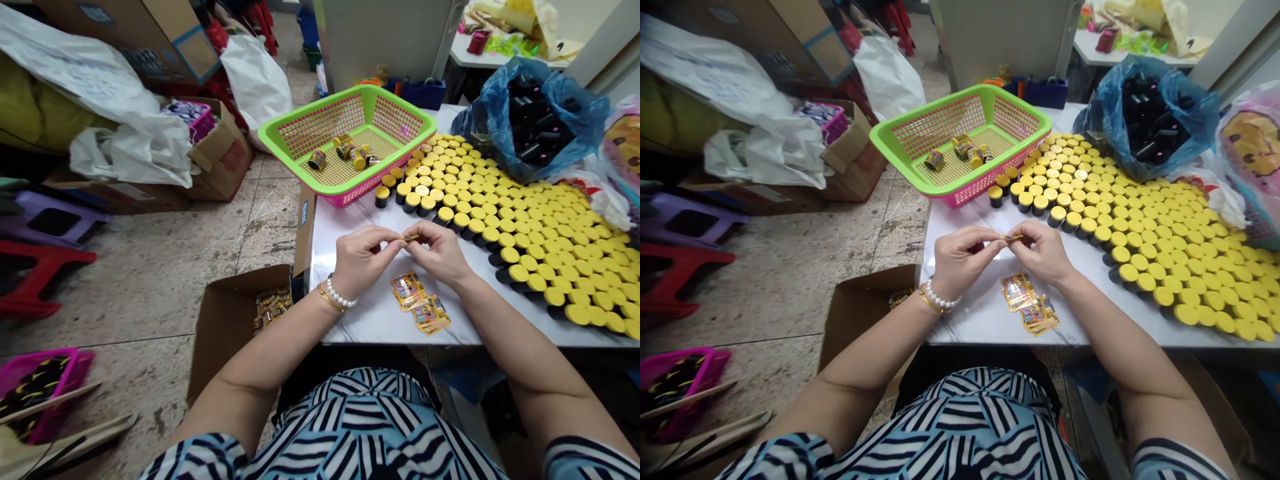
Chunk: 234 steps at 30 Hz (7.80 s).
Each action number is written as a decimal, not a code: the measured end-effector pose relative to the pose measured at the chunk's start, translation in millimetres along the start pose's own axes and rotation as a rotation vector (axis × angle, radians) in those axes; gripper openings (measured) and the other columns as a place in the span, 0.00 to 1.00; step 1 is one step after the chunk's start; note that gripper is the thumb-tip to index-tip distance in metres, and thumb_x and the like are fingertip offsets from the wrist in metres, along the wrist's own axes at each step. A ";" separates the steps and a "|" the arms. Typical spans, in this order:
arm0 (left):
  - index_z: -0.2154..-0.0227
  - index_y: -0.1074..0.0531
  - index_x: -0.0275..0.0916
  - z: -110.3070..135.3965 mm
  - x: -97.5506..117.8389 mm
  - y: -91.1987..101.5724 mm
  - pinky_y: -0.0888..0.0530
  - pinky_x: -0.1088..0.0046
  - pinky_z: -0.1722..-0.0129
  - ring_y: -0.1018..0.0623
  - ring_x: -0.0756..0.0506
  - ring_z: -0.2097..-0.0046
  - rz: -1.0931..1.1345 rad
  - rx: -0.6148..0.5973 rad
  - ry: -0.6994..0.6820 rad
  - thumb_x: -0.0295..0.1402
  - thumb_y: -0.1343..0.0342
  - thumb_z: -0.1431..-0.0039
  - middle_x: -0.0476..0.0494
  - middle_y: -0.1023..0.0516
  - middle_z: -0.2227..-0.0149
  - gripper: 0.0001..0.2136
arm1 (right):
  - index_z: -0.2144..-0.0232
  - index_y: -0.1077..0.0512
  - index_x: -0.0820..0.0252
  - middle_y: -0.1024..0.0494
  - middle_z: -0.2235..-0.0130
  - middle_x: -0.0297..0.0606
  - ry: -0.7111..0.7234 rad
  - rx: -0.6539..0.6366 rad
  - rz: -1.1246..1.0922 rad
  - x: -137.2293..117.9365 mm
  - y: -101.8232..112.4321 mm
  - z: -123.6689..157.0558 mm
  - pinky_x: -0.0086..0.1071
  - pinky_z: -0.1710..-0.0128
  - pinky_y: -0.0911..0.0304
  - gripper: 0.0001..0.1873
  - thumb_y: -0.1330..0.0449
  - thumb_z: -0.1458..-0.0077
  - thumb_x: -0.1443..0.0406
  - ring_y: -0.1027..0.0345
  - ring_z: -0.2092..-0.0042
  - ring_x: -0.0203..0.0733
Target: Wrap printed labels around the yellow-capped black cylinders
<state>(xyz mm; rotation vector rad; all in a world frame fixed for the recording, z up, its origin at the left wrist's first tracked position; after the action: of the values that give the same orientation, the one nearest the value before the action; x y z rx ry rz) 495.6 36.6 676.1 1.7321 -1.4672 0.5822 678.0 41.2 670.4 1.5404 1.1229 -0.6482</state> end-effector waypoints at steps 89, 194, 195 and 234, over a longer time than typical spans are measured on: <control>0.58 0.20 0.34 -19.7 -34.3 -1.6 0.26 0.74 0.67 0.21 0.50 0.68 0.831 -0.325 0.661 0.37 0.24 0.52 0.43 0.19 0.65 0.20 | 0.54 0.21 0.51 0.23 0.53 0.39 0.207 0.121 -0.085 -11.3 9.1 0.0 0.38 0.57 0.22 0.20 0.25 0.49 0.56 0.25 0.57 0.42; 0.56 0.18 0.42 12.8 -9.8 -30.3 0.29 0.59 0.47 0.27 0.39 0.52 -0.340 -0.705 0.002 0.41 0.26 0.50 0.39 0.25 0.55 0.19 | 0.56 0.27 0.61 0.27 0.53 0.50 0.123 0.113 0.870 32.8 49.4 -37.8 0.51 0.46 0.40 0.13 0.40 0.44 0.64 0.37 0.48 0.59; 0.58 0.18 0.42 13.6 -8.3 -31.9 0.30 0.59 0.47 0.27 0.39 0.51 -0.339 -0.716 -0.002 0.38 0.27 0.48 0.40 0.26 0.55 0.15 | 0.57 0.27 0.60 0.27 0.54 0.49 0.120 0.092 0.844 30.1 49.2 -36.4 0.49 0.48 0.39 0.13 0.39 0.45 0.64 0.36 0.50 0.58; 0.75 0.25 0.37 -12.5 -8.4 13.3 0.33 0.72 0.66 0.28 0.50 0.68 0.065 -0.121 0.181 0.34 0.44 0.35 0.47 0.27 0.73 0.13 | 0.62 0.20 0.58 0.19 0.67 0.37 -0.085 -0.017 -0.042 -22.1 8.6 -5.1 0.32 0.72 0.34 0.19 0.31 0.44 0.48 0.31 0.72 0.36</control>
<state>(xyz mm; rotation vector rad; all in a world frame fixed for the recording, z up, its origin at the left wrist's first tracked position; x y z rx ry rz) 482.6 51.2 680.6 1.5028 -1.4053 0.6538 675.9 39.1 694.4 1.4645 1.0962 -0.7236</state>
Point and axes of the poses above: each hand's wrist, its own z-axis away from the middle knuckle, its own y-axis out of the back of the hand, x = y × z, the point moved 3 cm from there along -z, towards the middle knuckle
